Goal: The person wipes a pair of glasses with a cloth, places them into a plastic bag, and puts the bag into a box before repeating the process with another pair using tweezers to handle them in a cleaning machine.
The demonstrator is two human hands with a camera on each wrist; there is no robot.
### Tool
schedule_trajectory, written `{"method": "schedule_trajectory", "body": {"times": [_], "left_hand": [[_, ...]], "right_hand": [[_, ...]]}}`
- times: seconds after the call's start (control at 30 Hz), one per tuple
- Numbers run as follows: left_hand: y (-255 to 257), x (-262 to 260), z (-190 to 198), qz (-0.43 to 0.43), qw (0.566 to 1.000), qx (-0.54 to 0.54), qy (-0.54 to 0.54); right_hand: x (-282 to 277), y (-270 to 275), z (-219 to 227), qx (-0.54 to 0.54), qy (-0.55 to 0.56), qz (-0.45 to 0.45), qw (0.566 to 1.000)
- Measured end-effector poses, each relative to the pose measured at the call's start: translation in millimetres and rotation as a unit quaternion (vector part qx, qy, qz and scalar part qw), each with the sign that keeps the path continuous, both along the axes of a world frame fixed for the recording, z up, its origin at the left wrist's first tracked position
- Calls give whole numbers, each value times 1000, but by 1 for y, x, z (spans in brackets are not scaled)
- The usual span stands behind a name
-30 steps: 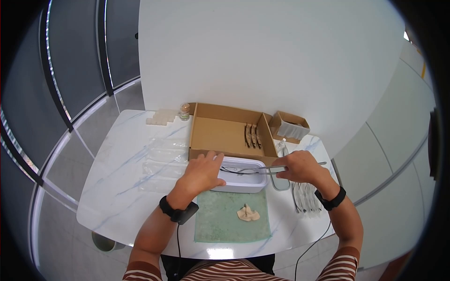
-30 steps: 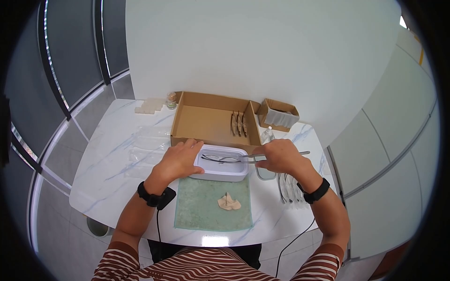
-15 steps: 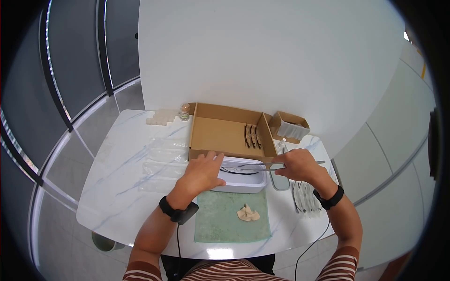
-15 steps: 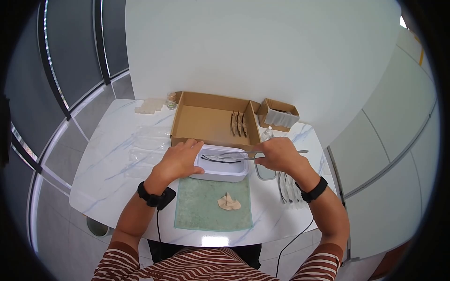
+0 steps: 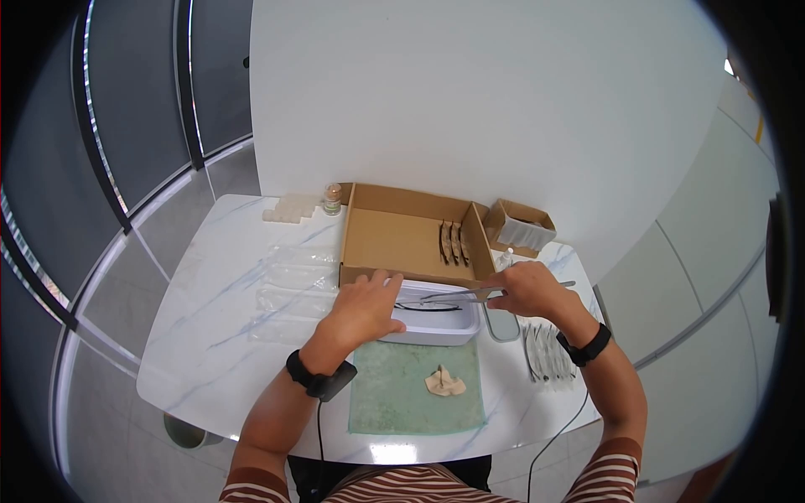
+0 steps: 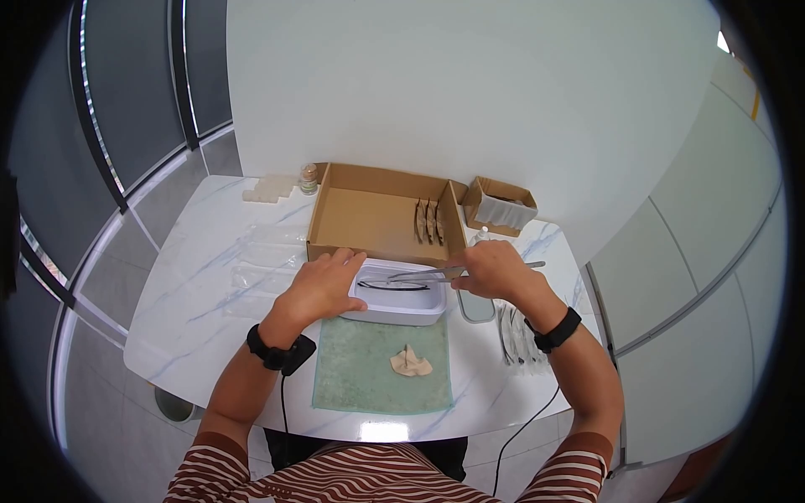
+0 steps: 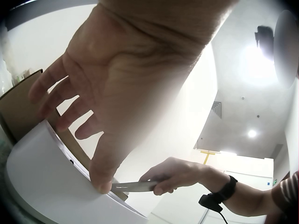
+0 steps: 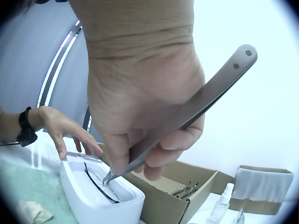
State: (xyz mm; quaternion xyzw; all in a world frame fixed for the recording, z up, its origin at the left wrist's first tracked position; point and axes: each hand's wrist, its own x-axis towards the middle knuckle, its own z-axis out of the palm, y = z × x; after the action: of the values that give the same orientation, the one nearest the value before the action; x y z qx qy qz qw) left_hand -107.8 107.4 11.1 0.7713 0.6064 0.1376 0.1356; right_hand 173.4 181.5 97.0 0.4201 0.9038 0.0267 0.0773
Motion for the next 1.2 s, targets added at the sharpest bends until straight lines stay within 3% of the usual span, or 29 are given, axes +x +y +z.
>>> {"method": "schedule_trajectory", "body": {"times": [0.17, 0.4, 0.47, 0.7, 0.97, 1.07, 1.2], "left_hand": [[0, 0, -1, 0, 1000, 6, -2], [0, -2, -2, -3, 1000, 9, -5], [0, -3, -1, -7, 1000, 14, -9], [2, -7, 5, -17, 1000, 4, -26], [2, -5, 2, -6, 1000, 6, -20], [2, -6, 1, -8, 1000, 19, -21], [4, -6, 2, -10, 1000, 2, -13]], "right_hand": [[3, 0, -6, 28, 9, 48, 998], [22, -11, -29, 44, 15, 24, 999], [33, -14, -41, 65, 96, 44, 992], [56, -31, -60, 70, 218, 12, 973], [58, -40, -56, 64, 399, -12, 915], [55, -45, -41, 63, 432, -25, 899], [57, -46, -33, 67, 401, -14, 913]]}}
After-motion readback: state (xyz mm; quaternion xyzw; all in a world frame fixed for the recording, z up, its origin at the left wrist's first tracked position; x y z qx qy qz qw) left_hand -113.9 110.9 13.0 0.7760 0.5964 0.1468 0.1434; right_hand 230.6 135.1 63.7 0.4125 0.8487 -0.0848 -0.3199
